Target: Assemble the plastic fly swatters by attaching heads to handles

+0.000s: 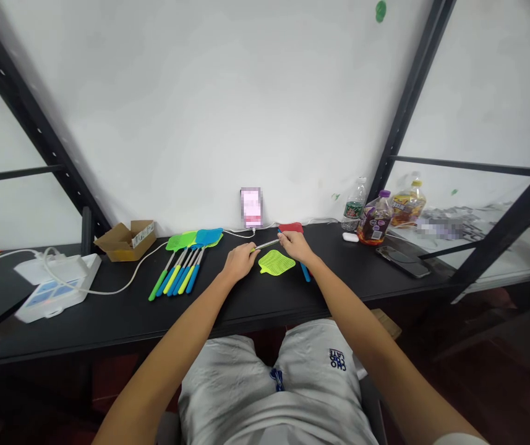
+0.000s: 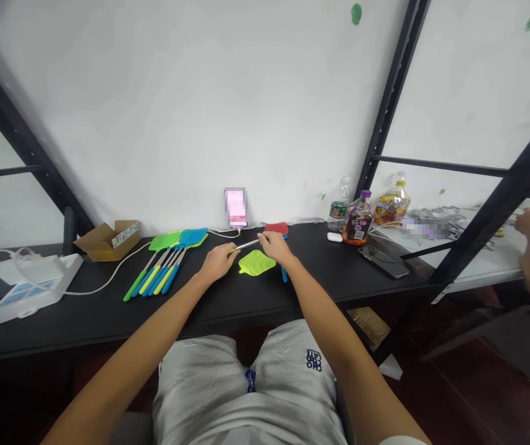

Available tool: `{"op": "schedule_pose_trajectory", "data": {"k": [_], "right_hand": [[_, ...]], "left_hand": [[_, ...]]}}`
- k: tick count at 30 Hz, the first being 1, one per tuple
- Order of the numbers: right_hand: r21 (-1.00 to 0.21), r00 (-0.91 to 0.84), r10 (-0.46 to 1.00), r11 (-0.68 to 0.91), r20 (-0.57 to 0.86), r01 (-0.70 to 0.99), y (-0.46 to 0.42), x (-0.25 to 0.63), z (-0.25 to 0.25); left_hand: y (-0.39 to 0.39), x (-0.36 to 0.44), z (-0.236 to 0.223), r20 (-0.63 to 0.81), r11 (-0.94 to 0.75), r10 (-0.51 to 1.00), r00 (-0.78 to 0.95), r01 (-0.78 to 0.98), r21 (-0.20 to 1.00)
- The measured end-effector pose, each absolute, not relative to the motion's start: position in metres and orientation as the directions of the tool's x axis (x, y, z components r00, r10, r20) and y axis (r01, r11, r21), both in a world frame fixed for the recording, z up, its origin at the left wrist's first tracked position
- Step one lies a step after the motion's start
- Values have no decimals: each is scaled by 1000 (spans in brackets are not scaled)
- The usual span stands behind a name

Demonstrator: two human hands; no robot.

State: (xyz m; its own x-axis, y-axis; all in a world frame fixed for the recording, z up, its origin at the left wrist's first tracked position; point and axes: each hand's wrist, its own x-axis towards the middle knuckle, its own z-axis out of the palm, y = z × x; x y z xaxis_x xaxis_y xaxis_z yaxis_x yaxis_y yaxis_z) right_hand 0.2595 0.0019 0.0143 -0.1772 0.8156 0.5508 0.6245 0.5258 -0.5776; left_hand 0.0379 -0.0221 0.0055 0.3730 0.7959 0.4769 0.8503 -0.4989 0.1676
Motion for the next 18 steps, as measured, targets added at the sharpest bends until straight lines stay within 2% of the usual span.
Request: {"op": "schedule_pose_trajectory", "data": {"k": [7,18], "right_hand": [[-568,-115,817,486,565,664,8,268,11],[-560,46,839,320,543,764,12,271,9]], "left_hand": [[-16,28,5,455,-466,821,345,865,184],[-10,20,3,424,-387,865,268,894,224]]}}
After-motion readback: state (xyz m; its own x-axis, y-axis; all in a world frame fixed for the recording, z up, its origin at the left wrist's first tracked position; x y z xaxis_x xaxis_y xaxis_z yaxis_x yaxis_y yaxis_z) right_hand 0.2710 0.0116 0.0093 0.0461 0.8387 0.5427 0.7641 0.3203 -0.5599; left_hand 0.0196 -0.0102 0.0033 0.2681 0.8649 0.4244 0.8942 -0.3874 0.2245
